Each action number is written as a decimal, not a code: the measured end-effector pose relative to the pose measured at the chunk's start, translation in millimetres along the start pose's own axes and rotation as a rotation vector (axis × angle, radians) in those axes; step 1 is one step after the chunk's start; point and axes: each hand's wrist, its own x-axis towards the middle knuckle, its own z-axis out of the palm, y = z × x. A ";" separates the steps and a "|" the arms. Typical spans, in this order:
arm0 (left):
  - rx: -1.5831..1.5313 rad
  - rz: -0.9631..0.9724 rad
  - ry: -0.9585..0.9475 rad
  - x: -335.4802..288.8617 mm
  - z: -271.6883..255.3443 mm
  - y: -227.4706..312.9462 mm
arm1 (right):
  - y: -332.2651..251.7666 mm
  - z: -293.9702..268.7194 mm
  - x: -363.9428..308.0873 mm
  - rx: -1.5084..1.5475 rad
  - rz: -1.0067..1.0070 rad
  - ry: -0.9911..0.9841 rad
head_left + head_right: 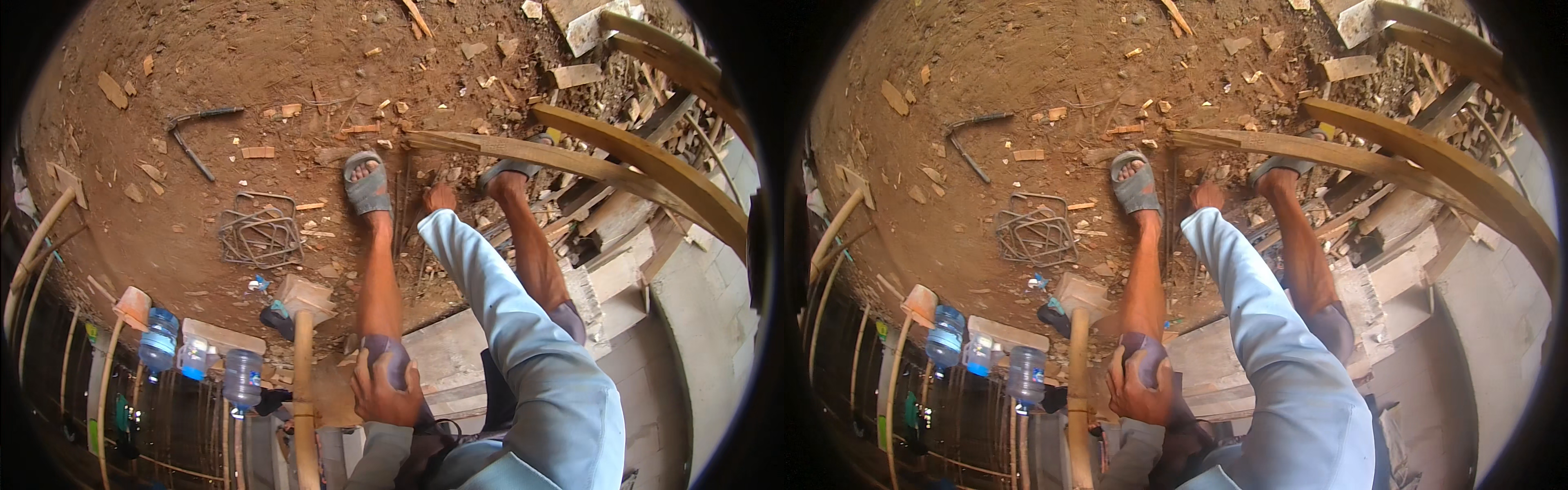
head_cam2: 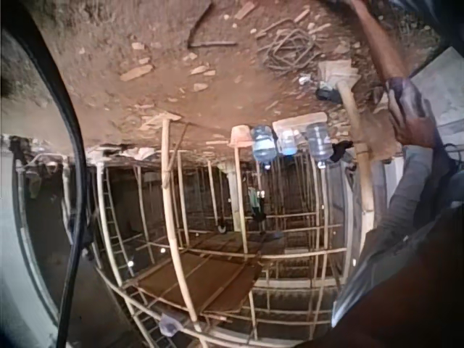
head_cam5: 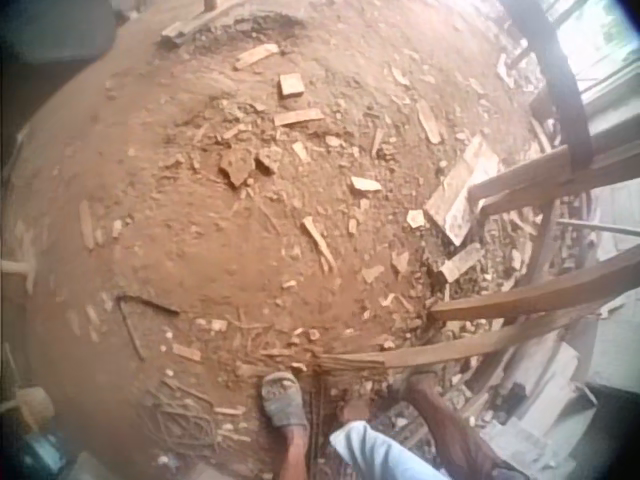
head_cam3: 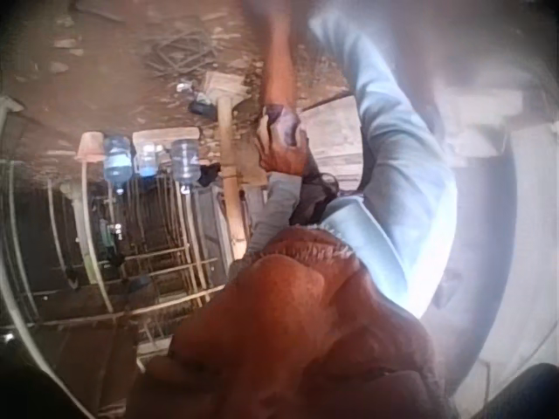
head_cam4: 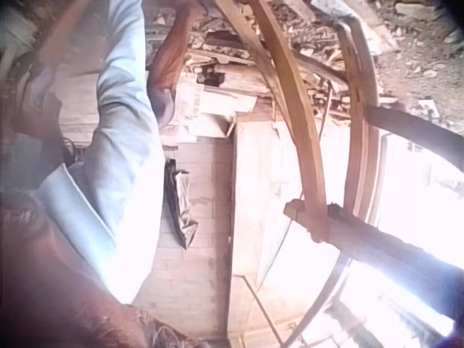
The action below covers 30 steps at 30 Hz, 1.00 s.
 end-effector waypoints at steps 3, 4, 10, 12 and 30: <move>-0.010 0.058 0.022 0.8 -2.0 -3.1 | -1.0 -9.9 -13.0 0.003 -0.008 0.053; 0.016 0.051 0.034 0.6 -3.5 -3.4 | -5.2 -29.0 -22.9 0.013 -0.016 -0.031; 0.100 -0.067 -0.076 -9.1 -5.2 17.8 | 59.2 -83.2 -141.1 0.420 -0.109 0.186; 0.107 -0.078 -0.098 -15.1 -2.7 16.3 | 56.9 -141.4 -180.3 0.323 -0.182 0.106; 0.329 1.070 -0.016 74.4 23.1 99.2 | -35.0 -500.9 -326.4 0.417 -0.953 0.398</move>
